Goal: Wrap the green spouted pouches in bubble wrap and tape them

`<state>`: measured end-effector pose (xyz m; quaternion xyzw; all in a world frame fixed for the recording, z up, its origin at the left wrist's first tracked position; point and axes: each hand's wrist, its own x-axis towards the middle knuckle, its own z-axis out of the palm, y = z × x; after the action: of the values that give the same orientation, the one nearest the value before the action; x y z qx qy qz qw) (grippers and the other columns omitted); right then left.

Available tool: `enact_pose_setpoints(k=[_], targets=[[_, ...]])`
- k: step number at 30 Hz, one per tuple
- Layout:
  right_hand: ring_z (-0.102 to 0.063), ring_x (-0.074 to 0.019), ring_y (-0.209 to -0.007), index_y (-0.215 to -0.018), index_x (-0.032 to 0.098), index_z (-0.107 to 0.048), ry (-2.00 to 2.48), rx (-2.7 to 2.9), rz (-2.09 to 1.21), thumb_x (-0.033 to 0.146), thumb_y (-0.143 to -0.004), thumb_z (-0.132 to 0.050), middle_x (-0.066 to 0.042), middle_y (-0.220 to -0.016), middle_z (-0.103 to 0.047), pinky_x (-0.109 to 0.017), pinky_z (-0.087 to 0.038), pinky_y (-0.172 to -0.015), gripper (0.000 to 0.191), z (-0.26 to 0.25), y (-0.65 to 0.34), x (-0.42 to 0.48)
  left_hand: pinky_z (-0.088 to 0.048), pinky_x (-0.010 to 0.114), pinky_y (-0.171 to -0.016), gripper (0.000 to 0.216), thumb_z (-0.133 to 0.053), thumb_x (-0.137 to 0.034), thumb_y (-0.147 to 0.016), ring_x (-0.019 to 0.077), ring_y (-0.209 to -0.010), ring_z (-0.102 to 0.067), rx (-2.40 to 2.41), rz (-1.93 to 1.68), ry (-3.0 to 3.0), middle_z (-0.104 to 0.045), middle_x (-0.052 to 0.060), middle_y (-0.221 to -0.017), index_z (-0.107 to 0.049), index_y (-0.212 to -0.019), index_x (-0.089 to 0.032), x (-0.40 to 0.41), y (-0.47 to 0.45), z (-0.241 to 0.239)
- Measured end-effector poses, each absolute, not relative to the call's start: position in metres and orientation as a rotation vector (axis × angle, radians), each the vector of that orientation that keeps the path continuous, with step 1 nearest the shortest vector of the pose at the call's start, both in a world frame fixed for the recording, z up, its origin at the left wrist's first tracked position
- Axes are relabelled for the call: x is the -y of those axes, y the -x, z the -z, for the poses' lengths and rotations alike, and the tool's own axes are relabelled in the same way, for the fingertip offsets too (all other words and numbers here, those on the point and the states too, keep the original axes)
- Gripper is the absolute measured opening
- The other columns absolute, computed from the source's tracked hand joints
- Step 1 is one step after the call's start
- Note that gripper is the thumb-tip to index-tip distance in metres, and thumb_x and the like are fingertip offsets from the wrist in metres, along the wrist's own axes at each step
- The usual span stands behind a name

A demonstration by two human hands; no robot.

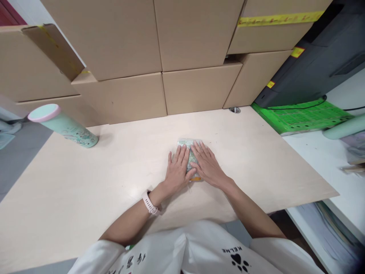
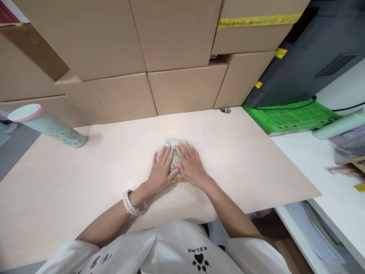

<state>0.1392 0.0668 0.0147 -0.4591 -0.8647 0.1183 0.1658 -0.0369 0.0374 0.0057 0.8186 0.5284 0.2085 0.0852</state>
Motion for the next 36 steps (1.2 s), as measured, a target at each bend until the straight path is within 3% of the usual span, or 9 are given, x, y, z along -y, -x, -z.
enact_pose_setpoints(k=[9,12,15,18,22,25,30,32,36], targets=[[-0.009,-0.0254,-0.152,-0.155,0.025,-0.026,1.294,2.386,-0.553,0.046,-0.100,-0.034,-0.005,-0.163,-0.021,-0.053,-0.018,-0.120,0.059,-0.023,-0.138,-0.070,-0.025,0.057,-0.116,0.071,-0.044,-0.048,-0.096,0.0307,-0.152,-0.010,-1.486,-0.637,-2.298,-0.019,0.016,-0.162,-0.017,-0.155,-0.018,-0.040,0.040,-0.014],[-0.032,-0.0268,-0.145,-0.138,0.025,-0.050,1.219,2.115,-0.545,0.046,-0.097,-0.044,-0.009,-0.151,-0.045,-0.050,-0.028,-0.116,0.047,-0.024,-0.144,-0.073,-0.026,0.051,-0.117,0.060,-0.043,-0.044,-0.098,0.0275,-0.150,-0.016,-1.429,-0.823,-2.185,-0.025,0.014,-0.160,-0.028,-0.151,-0.021,-0.041,0.047,-0.016],[-0.059,-0.0252,-0.114,-0.115,0.023,-0.061,1.276,1.765,-0.524,0.047,-0.094,-0.048,-0.011,-0.119,-0.066,-0.043,-0.047,-0.099,0.034,-0.027,-0.151,-0.074,-0.040,0.046,-0.106,0.046,-0.045,-0.039,-0.098,0.0254,-0.135,-0.041,-1.560,-1.132,-1.919,-0.045,0.014,-0.145,-0.044,-0.140,-0.022,-0.044,0.055,-0.014],[-0.064,-0.0223,-0.084,-0.109,0.023,-0.060,1.425,1.613,-0.631,0.053,-0.092,-0.050,-0.008,-0.096,-0.068,-0.037,-0.052,-0.077,0.036,-0.030,-0.155,-0.075,-0.049,0.038,-0.086,0.037,-0.050,-0.034,-0.094,0.0203,-0.099,-0.058,-1.683,-1.230,-1.669,-0.058,0.009,-0.114,-0.053,-0.128,-0.020,-0.048,0.059,-0.011],[-0.063,-0.0219,-0.079,-0.123,0.025,-0.053,1.514,1.707,-0.785,0.055,-0.090,-0.052,-0.006,-0.096,-0.068,-0.037,-0.050,-0.073,0.045,-0.030,-0.152,-0.073,-0.047,0.029,-0.069,0.039,-0.051,-0.033,-0.092,0.0128,-0.072,-0.055,-1.626,-1.119,-1.522,-0.060,0.003,-0.097,-0.050,-0.130,-0.021,-0.049,0.057,-0.012],[-0.064,-0.0239,-0.089,-0.136,0.027,-0.045,1.468,1.743,-0.839,0.056,-0.085,-0.059,-0.009,-0.111,-0.065,-0.041,-0.051,-0.081,0.061,-0.028,-0.148,-0.071,-0.048,0.029,-0.069,0.052,-0.058,-0.035,-0.089,0.0139,-0.077,-0.057,-1.561,-1.136,-1.575,-0.061,0.005,-0.103,-0.043,-0.137,-0.022,-0.044,0.053,-0.018],[-0.052,-0.0302,-0.125,-0.152,0.030,-0.020,1.152,1.668,-0.851,0.052,-0.073,-0.075,-0.013,-0.144,-0.047,-0.045,-0.048,-0.096,0.099,-0.030,-0.146,-0.067,-0.051,0.037,-0.087,0.059,-0.055,-0.030,-0.092,0.0212,-0.111,-0.056,-1.363,-1.460,-1.889,-0.055,0.011,-0.126,-0.031,-0.146,-0.026,-0.035,0.042,-0.029],[-0.054,-0.0288,-0.121,-0.154,0.030,-0.016,1.159,1.613,-0.854,0.050,-0.074,-0.075,-0.013,-0.140,-0.051,-0.044,-0.050,-0.093,0.101,-0.031,-0.147,-0.067,-0.052,0.036,-0.085,0.059,-0.055,-0.030,-0.092,0.0202,-0.107,-0.058,-1.334,-1.470,-1.891,-0.054,0.011,-0.129,-0.030,-0.146,-0.027,-0.033,0.040,-0.030],[-0.064,-0.0218,-0.083,-0.148,0.025,-0.035,1.314,1.491,-0.996,0.048,-0.084,-0.065,-0.007,-0.104,-0.068,-0.039,-0.054,-0.078,0.075,-0.028,-0.150,-0.071,-0.054,0.033,-0.072,0.063,-0.053,-0.035,-0.093,0.0138,-0.081,-0.061,-1.398,-1.246,-1.561,-0.053,0.012,-0.128,-0.024,-0.148,-0.027,-0.034,0.042,-0.022]])
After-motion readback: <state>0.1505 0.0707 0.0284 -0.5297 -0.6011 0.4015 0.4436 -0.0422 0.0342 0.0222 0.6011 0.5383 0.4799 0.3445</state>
